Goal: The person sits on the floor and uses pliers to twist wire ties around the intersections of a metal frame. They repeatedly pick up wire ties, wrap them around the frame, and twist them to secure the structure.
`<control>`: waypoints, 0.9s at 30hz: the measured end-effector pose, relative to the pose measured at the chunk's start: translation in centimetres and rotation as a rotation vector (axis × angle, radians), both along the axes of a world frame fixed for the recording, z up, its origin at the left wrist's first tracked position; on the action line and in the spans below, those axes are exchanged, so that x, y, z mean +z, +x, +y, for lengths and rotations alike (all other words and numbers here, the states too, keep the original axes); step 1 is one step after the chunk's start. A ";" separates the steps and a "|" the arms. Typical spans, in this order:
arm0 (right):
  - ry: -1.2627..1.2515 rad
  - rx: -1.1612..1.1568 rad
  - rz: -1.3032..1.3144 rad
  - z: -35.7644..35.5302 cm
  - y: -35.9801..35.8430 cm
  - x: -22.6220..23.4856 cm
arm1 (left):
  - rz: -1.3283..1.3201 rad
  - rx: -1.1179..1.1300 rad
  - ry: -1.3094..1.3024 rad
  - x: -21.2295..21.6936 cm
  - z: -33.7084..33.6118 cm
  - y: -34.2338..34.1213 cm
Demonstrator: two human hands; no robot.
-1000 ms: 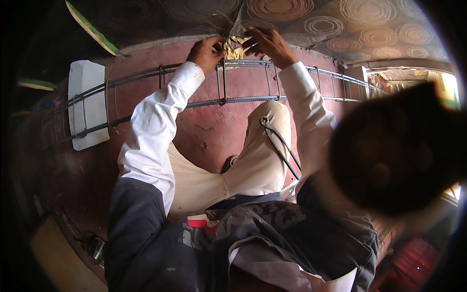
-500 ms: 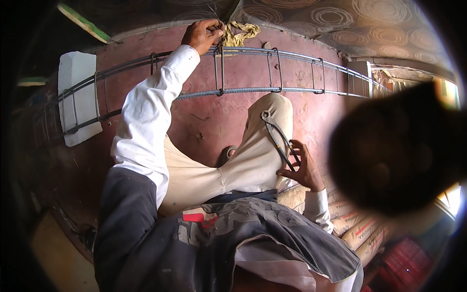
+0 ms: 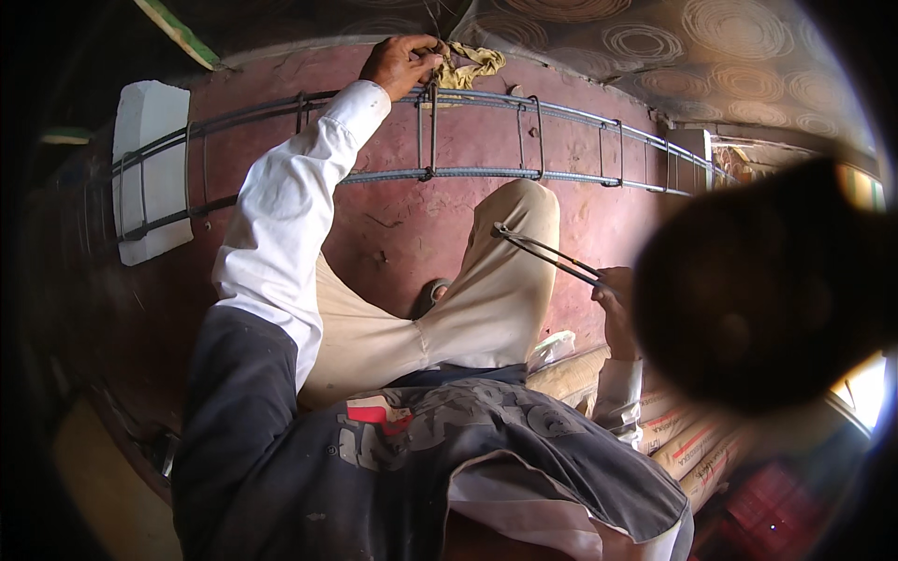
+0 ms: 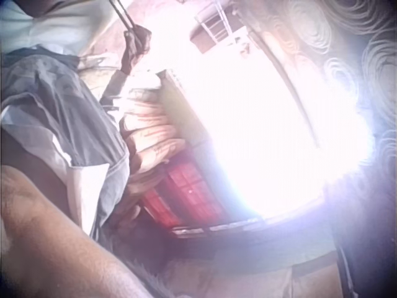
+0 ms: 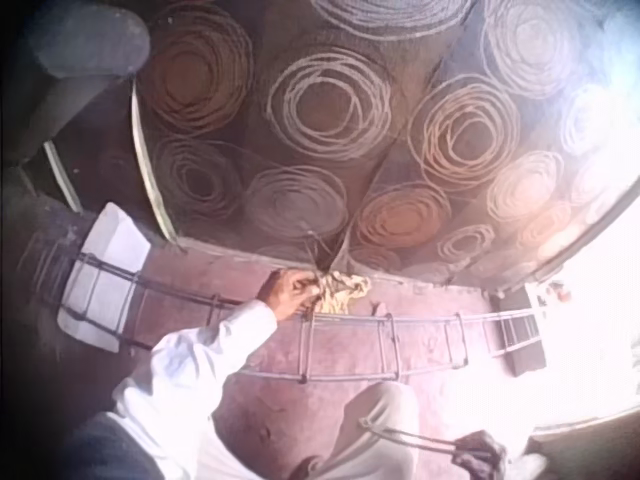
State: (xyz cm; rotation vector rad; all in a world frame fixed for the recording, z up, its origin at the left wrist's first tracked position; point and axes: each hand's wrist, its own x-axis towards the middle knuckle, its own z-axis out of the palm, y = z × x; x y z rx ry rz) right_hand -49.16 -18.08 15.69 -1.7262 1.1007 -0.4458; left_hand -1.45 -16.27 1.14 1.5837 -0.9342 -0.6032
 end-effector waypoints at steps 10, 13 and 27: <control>-0.108 -0.037 -0.541 -7.4 11.4 -0.2 | -0.138 0.042 -0.006 -1.1 -0.2 -0.1; 0.042 0.082 -0.812 -8.7 18.3 0.4 | -0.156 0.054 -0.004 -1.6 -0.3 0.1; 0.071 0.102 -0.980 -13.0 34.4 -4.3 | -0.194 0.095 0.072 -0.5 0.2 -0.2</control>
